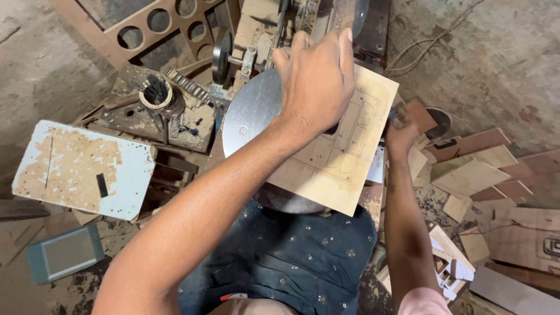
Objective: The person sits on the floor and uses a band saw to cut a rectangular wooden board along pre-drawn lines. They adjust the board's position multiple times to follow the pattern and remove cut pieces as they progress.
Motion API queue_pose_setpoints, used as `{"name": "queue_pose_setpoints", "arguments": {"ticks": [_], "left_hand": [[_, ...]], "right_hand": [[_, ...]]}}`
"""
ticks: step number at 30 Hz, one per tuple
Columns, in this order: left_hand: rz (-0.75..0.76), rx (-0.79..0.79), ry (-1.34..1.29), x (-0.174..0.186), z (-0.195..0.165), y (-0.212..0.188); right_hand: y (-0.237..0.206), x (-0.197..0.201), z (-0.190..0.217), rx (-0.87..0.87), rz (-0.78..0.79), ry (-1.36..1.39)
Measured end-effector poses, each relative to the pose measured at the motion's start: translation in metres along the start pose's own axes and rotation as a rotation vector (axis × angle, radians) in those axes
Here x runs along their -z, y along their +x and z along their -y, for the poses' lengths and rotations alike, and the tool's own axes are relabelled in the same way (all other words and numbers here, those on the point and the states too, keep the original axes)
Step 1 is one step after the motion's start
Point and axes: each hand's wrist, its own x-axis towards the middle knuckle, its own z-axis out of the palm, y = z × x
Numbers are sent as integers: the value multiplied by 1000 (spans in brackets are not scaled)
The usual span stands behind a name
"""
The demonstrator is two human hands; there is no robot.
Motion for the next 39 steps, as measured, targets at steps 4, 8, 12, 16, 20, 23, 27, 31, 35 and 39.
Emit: {"name": "queue_pose_setpoints", "arguments": {"ticks": [4,8,12,16,20,23,27,31,35,39], "left_hand": [[8,19,-31,0,4,-4],[38,60,-29,1,5,-1],[-260,-39,-680,19,26,-26],[96,-66,-203,55,76,-119],[409,-157,163,66,101,-175],[416,-109,125,62,93,-188],[490,-18,51,60,74,-202],[491,-94,173,63,68,-209],[433,-102,165,66,67,-207],[404,-107,136,68,69,-204]], "right_hand": [[4,32,57,-171,71,539],[-27,59,133,-77,159,264],[-107,83,170,-17,36,408],[-192,111,137,-208,-38,417],[-220,110,80,-426,42,304],[-200,89,58,-281,179,353],[-166,74,69,198,326,-273],[-156,69,86,6,430,-611],[-163,62,101,49,536,-716],[-163,59,106,44,495,-749]]}}
